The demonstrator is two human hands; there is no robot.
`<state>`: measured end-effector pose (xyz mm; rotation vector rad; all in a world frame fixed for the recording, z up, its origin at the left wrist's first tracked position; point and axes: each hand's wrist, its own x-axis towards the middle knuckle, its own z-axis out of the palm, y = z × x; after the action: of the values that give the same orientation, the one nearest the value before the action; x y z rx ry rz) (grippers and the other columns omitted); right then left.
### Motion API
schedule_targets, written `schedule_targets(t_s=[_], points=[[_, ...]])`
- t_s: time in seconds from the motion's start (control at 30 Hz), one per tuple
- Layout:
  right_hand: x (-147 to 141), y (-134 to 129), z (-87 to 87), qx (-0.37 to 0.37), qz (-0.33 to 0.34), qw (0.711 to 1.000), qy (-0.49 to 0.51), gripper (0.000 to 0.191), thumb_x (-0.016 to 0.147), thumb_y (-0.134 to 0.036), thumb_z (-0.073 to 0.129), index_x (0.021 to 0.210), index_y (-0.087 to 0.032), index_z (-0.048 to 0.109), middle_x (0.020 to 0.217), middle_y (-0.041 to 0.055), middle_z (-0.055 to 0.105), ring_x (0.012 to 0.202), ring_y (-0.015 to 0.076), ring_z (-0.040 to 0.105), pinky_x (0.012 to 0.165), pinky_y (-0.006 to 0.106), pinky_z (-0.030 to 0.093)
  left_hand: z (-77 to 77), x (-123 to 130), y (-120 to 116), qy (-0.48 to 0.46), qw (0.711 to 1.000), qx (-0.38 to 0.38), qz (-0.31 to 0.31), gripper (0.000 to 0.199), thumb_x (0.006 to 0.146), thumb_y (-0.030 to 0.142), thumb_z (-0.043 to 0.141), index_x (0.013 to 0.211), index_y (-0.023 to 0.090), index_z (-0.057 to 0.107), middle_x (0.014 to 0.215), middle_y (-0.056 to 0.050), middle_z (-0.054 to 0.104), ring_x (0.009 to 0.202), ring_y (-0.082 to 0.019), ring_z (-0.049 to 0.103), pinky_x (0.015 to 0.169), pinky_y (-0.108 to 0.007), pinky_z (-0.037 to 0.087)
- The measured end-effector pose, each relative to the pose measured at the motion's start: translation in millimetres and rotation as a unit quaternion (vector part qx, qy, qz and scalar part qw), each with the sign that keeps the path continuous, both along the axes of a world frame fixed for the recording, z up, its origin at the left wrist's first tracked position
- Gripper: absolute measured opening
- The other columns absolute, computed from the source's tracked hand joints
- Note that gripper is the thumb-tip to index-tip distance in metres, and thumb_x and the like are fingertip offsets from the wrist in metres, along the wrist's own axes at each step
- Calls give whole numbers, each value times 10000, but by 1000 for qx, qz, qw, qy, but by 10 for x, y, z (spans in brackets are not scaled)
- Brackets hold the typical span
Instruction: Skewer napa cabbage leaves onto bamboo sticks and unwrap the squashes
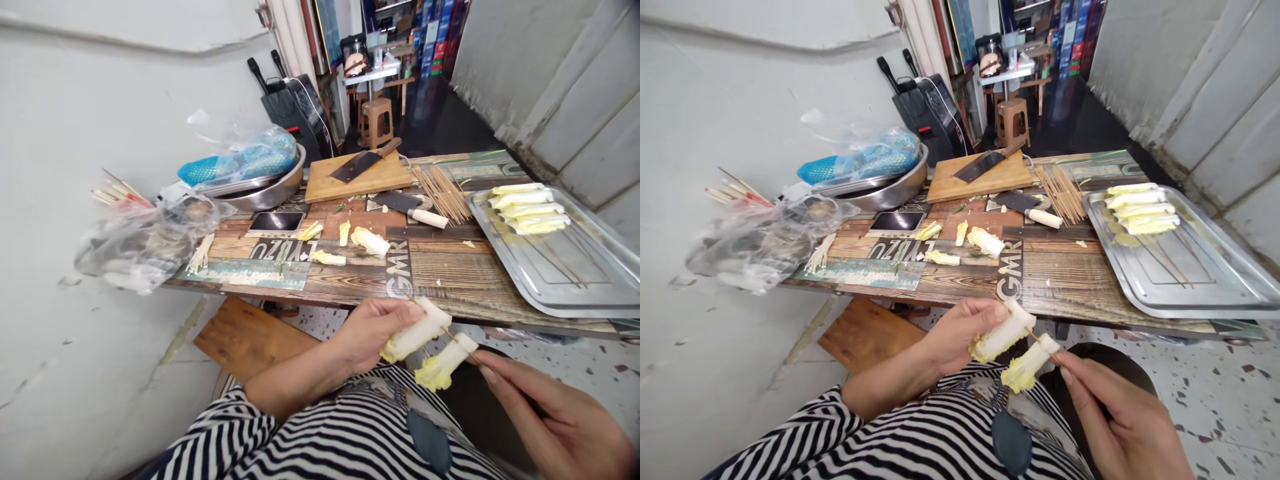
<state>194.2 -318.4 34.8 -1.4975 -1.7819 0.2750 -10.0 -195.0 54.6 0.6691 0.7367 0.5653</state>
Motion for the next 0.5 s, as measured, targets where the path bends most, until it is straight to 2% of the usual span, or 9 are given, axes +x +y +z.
schedule_targets(t_s=[0.13,0.3,0.4,0.5], points=[[-6,-24,-6,2,12,1000,10,280,956,-261,576,1216,-310,667,1113,-13,741,946,145,727,826,170,590,-3,-12,-12,28,999,43,15,451,509,500,926,711,133,759,624,9,644,538,-56,518,543,-194,375],[-105,21,57,8,9,999,29,246,935,-258,578,1129,-292,725,1017,-9,761,837,153,743,746,171,610,-23,-7,-57,50,996,69,-26,464,505,532,913,704,139,767,645,-7,664,551,-67,513,547,-206,376],[-123,26,75,10,-1,1000,28,243,938,-270,576,1130,-305,722,1018,-25,760,845,146,741,752,163,606,-44,23,-114,46,995,81,-27,449,561,534,892,757,146,780,686,-18,681,580,-77,536,567,-210,392],[-24,-46,-28,-25,-26,999,26,257,936,-331,589,1158,-310,717,1102,-15,744,940,175,731,818,203,608,-73,-7,-95,51,988,147,-21,438,677,545,827,889,162,796,816,-53,731,659,-104,593,638,-234,454]])
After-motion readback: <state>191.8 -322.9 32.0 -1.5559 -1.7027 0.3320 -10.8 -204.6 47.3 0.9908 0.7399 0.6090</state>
